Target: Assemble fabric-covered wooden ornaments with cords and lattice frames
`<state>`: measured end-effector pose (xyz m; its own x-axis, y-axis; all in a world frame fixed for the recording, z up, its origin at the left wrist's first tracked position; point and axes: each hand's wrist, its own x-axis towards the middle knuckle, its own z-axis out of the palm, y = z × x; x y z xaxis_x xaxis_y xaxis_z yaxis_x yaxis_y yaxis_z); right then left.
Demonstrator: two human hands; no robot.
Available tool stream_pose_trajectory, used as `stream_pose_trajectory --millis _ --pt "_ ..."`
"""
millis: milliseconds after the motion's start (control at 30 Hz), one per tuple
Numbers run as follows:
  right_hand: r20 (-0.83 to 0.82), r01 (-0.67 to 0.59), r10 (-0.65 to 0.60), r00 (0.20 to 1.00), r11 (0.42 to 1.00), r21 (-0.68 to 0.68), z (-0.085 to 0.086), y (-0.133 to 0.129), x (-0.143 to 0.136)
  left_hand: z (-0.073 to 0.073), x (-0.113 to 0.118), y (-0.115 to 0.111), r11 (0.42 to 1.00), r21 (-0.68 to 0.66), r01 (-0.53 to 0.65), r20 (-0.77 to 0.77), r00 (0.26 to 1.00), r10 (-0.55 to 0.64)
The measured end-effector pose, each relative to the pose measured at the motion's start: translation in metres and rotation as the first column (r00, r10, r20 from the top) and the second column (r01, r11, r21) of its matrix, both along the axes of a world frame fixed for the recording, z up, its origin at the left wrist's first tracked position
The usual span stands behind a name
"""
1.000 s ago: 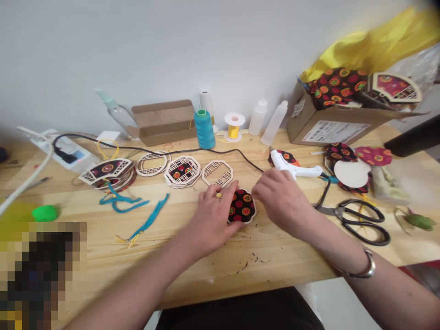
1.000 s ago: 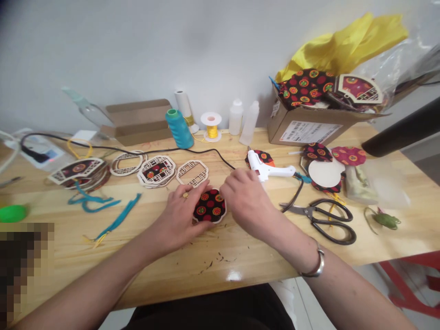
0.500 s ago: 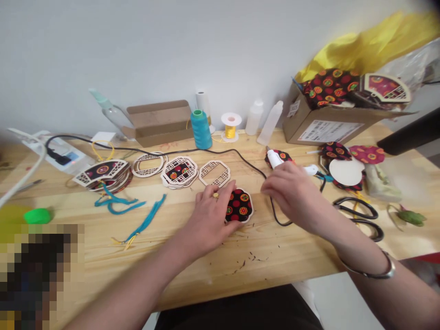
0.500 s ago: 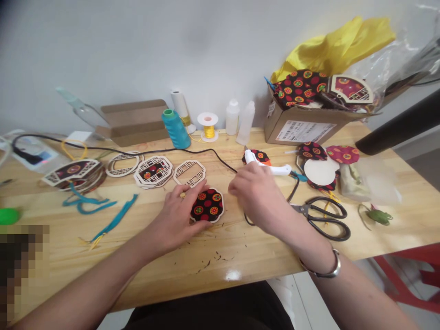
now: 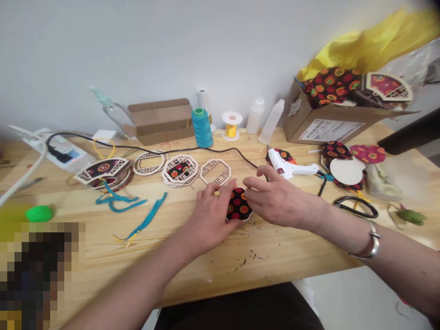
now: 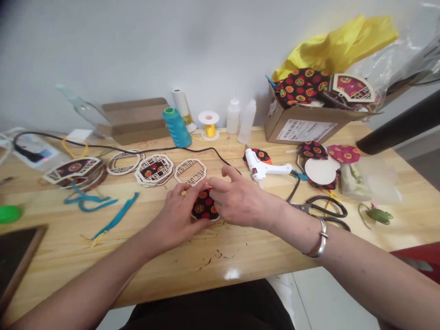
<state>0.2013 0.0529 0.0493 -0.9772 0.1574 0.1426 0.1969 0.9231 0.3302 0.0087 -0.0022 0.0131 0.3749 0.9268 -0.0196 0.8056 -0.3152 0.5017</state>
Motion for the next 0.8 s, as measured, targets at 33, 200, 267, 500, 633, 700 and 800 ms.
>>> stream_pose_trajectory --millis 33,200,267,500,633,700,800 --pt "0.007 -0.036 0.036 0.999 0.999 0.021 0.000 0.000 -0.001 0.000 0.000 0.000 1.000 0.000 0.001 0.000 1.000 -0.001" --pt "0.094 -0.195 0.186 0.978 0.975 0.106 0.004 0.004 -0.008 0.000 0.000 0.001 1.000 -0.024 0.006 0.024 1.000 -0.005" --pt "0.149 -0.235 0.218 0.965 0.966 0.110 0.007 0.006 -0.012 0.000 -0.001 0.002 1.000 -0.027 0.011 0.036 0.999 -0.010" --pt "0.305 -0.311 0.283 0.909 0.949 0.050 0.016 0.003 -0.023 -0.002 -0.002 0.001 0.999 -0.017 0.029 0.051 0.998 -0.028" --pt "0.329 -0.269 0.259 0.908 0.963 -0.014 0.014 -0.003 -0.015 0.000 -0.002 0.000 1.000 -0.011 0.012 0.071 0.997 -0.011" --pt "0.285 -0.271 0.272 0.919 0.962 -0.046 0.010 -0.005 -0.011 0.000 -0.002 0.000 1.000 -0.009 0.015 0.064 0.998 -0.014" --pt "0.222 -0.271 0.275 0.936 0.961 -0.049 0.002 -0.006 -0.008 0.001 -0.002 0.000 1.000 -0.008 0.014 0.055 0.998 -0.014"
